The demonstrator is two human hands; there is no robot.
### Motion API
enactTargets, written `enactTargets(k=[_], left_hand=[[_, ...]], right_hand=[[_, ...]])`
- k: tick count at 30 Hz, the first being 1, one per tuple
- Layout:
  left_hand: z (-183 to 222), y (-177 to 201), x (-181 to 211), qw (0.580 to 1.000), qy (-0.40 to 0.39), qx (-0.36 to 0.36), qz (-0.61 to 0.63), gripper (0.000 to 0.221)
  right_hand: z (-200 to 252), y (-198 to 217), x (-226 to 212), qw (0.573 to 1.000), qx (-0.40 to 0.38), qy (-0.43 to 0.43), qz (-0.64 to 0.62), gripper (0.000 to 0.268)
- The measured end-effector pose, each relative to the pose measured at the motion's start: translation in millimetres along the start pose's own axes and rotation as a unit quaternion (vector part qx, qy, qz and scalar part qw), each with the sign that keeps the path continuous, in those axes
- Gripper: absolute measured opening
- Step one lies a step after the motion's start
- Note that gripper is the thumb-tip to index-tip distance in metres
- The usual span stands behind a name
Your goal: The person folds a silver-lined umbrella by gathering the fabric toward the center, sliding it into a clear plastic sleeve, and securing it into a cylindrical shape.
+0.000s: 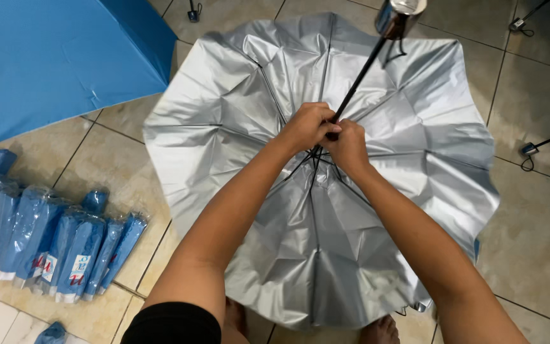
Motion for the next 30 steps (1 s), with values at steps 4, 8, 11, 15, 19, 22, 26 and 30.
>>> enactTargets(k=[4,8,11,15,19,22,26,30], left_hand=[[1,0,-5,0.999,-0.030,0.029,-0.025,0.015],[-4,2,-2,0.998,-0.039,0.041,-0.002,0.019],[-3,8,5,0.998,-0.032,0.047,0.012,0.018],[-4,2,8,0.998,-0.034,0.051,-0.021,0.017],[-7,-4,25,0.991,-0.028,0.071,-0.112,0.021],[-4,-1,43,0.990,-0.016,0.070,-0.125,0.022],[5,17,71,0.990,-0.026,0.032,-0.134,0.031],[38,-22,61,0.943,0.132,-0.294,-0.090,0.048]], right_hand=[[-2,9,-2,0.997,0.029,0.067,-0.002,0.029],[-2,27,-12,0.993,0.064,0.093,-0.041,0.023],[-6,31,-8,0.991,0.081,0.094,-0.048,0.023],[-9,42,-19,0.992,0.068,0.083,-0.061,0.019],[-15,49,-13,0.993,0.092,0.074,-0.029,0.008],[-12,45,2,0.995,0.073,0.068,-0.018,0.007],[-3,50,9,0.999,0.034,0.032,-0.021,0.010],[-2,55,19,0.998,0.018,0.007,-0.052,0.013]])
Point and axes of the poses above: each hand's wrist, its own z-axis away from the middle knuckle, its own y-axis out of the back of the hand, x = y × z, the point moved 9 cm from there along -z, towards the middle knuckle, and after that the axes turned 7 degrees about -y, right-handed, at the moved point
